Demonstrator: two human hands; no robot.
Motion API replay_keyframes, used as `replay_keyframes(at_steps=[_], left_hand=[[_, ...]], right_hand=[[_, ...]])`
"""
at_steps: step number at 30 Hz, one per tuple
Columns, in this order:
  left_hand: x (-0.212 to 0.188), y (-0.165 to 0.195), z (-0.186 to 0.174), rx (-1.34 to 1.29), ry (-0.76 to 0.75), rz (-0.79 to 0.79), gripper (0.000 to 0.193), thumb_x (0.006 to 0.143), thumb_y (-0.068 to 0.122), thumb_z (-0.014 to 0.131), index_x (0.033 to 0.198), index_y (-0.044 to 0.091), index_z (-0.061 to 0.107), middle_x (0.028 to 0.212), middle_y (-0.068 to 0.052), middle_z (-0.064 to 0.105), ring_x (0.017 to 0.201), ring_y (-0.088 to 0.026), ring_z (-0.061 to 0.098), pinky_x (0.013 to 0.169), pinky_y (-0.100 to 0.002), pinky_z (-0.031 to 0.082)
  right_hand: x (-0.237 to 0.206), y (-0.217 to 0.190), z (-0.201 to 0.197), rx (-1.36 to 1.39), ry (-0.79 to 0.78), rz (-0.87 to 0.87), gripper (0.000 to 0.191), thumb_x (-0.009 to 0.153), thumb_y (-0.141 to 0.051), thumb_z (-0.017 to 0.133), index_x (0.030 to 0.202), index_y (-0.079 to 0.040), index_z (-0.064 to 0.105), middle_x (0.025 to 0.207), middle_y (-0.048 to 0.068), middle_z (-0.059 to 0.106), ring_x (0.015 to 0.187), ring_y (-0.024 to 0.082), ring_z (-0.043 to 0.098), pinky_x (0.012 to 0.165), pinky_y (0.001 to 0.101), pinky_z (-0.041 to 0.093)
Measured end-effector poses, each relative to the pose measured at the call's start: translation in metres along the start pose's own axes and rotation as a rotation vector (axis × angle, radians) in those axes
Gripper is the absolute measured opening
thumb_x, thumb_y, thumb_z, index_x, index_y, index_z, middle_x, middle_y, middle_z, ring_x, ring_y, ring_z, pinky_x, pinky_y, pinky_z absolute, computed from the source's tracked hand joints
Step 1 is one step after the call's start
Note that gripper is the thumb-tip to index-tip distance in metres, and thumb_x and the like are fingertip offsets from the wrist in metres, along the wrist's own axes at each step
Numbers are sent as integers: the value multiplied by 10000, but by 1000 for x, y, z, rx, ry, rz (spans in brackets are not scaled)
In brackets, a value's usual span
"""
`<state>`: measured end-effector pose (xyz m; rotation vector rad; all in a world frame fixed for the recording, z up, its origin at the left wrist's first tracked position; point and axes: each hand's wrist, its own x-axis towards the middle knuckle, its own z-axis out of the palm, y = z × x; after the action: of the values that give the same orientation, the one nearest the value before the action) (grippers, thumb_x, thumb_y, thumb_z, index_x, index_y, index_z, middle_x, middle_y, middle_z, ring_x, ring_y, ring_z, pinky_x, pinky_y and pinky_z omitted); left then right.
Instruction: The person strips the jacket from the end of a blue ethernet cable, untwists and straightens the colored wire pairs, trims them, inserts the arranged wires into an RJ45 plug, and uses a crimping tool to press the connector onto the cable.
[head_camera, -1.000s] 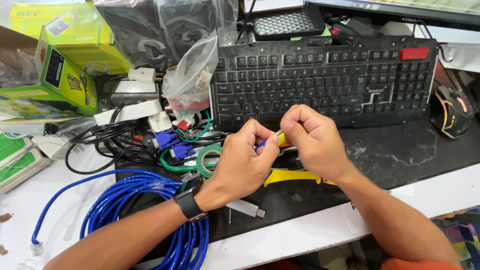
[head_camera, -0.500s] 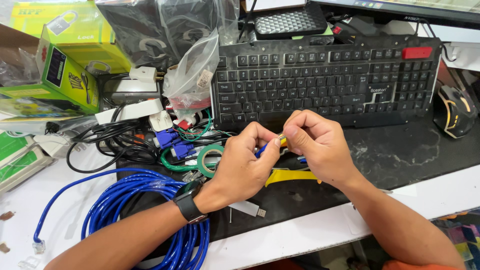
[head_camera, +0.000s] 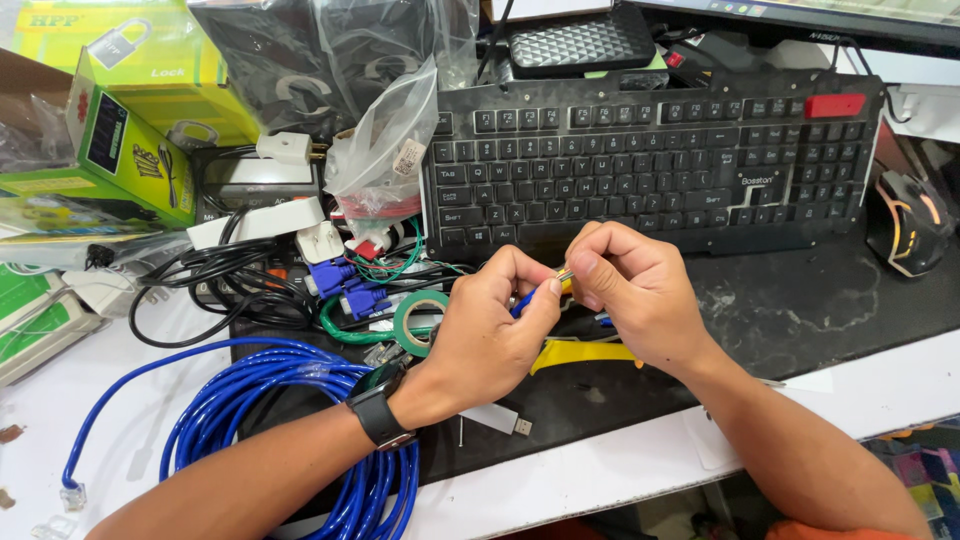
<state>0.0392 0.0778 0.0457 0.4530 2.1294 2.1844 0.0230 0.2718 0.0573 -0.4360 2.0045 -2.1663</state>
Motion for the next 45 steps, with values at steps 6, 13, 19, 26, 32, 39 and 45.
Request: replay_keyframes(at_steps=[6,13,19,26,32,39,45], left_hand=[[-1,0,0,-8,-2,1,156,979,137,662,972,-13,619,745,-8,672,667,-20,550,541,-228,460],[1,-1,-1,-38,17,-22,150,960,138,676,962,-5,630,762,-5,679,690,-19,564,569,-222,479],[1,-9,-4,-221,-42,-76,141,984,139,647,1012,1,641,813,8,664,727,-26,568,613,-210,461],[0,-14,-6,-269,-78,-68,135,985,122,651,1035,-1,632,841,17,657,747,-16,562,615,-198,447],[2,-10,-3,-204,-26,-82,126,961,122,675,964,6,626,831,8,685,744,-13,586,616,-192,474],[2,-10,-4,-229,-18,-92,123,962,125,675,955,15,619,837,4,681,753,-15,585,639,-200,487],[1,-11,-4,-290,-13,-113,129,964,127,671,983,12,615,851,6,673,751,-19,570,634,-203,469]], right_hand=[[0,-1,0,-27,-2,3,166,1051,-133,615,944,-7,619,926,9,588,730,73,488,675,250,457],[-1,-8,4,-126,-26,-28,114,1035,-81,598,973,9,633,954,15,597,743,69,507,669,232,449],[-1,-12,5,-153,-15,-8,97,1024,-61,613,970,16,636,948,21,598,725,67,521,629,222,436],[-1,-9,2,-87,-38,3,95,1023,-58,615,975,20,638,956,37,607,727,78,519,632,230,436],[-3,-9,1,-78,-64,-8,116,1033,-70,607,1010,28,666,964,45,617,735,84,529,648,235,446],[-4,-9,5,-136,-58,-51,125,1034,-67,605,1035,37,674,990,50,634,740,82,545,652,229,456],[-5,-8,9,-174,16,-46,102,1021,-53,630,1025,31,687,991,46,641,741,67,549,643,217,459]])
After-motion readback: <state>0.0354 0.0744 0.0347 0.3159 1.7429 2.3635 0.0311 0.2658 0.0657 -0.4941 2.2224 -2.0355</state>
